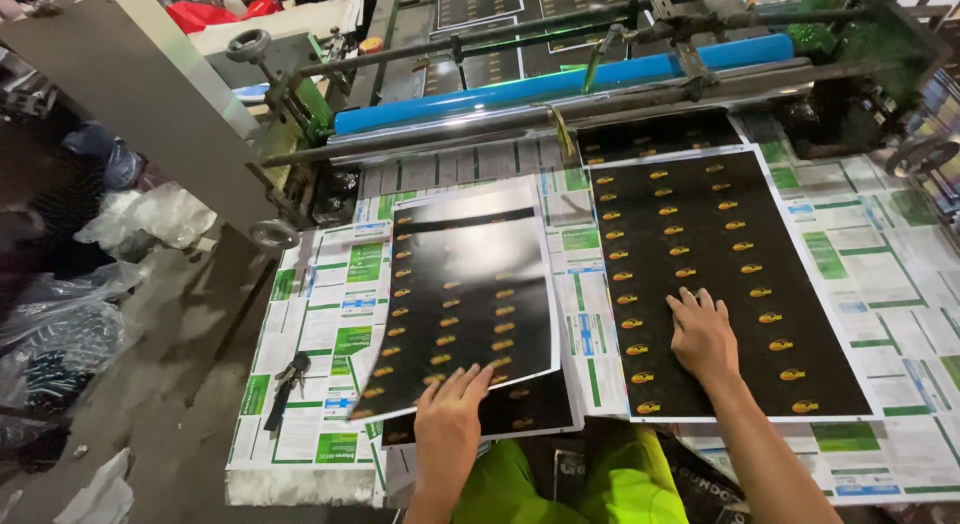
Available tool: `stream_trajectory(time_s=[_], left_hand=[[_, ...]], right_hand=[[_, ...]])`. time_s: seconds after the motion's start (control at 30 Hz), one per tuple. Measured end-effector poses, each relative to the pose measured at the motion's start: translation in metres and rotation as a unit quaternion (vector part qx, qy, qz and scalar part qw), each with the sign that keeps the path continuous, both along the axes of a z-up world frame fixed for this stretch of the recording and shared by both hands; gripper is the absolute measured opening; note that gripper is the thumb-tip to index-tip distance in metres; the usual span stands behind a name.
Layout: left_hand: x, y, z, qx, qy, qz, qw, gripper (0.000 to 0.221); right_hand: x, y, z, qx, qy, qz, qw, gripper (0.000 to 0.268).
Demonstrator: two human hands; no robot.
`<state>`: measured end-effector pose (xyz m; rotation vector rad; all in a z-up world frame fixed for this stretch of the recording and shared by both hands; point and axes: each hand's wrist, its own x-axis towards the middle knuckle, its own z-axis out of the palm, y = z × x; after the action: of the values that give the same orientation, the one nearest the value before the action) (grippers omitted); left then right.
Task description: Feed printed sheets into a coating or finishing machine.
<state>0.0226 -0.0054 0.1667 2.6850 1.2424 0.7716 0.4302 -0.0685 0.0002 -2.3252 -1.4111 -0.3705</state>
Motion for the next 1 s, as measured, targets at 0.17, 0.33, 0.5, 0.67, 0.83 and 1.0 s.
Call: stream_trajectory(time_s=[0.17,0.33,0.5,0.67,0.83,1.0], left_hand=[[0.014,-0.007,-0.065,0.057,0.056,-0.035,0.996,0.053],[0.035,0.021,-0.12,0.108,0.035,-0.08,0.99,0.046],[0.059,0.05,-0.126,0.106,0.026,-0.058,0.992,0.046],[0.076,0.087,-0.14,0.178,0.05,-0.051,0.981,0.045],[0.093,0.125,-0.148,0.192,0.082,-0.05,0.977,0.048],[0.114,0.166,-0.147,0.067,0.122,-0.091,0.986,0.051]], right_hand=[[-0.016,-0.002,0.024,0.041,0.018,-0.012,0.999,0.032],[-0.02,-0.003,0.025,0.063,0.02,0.002,0.998,0.03],[-0.013,-0.002,0.017,0.067,-0.015,0.006,0.998,0.032],[0.003,-0.002,0.0,-0.035,-0.01,-0.016,0.999,0.035],[0.007,-0.001,-0.009,-0.029,-0.015,-0.018,0.999,0.035],[0.004,-0.001,-0.003,-0.012,-0.028,-0.021,0.999,0.033]])
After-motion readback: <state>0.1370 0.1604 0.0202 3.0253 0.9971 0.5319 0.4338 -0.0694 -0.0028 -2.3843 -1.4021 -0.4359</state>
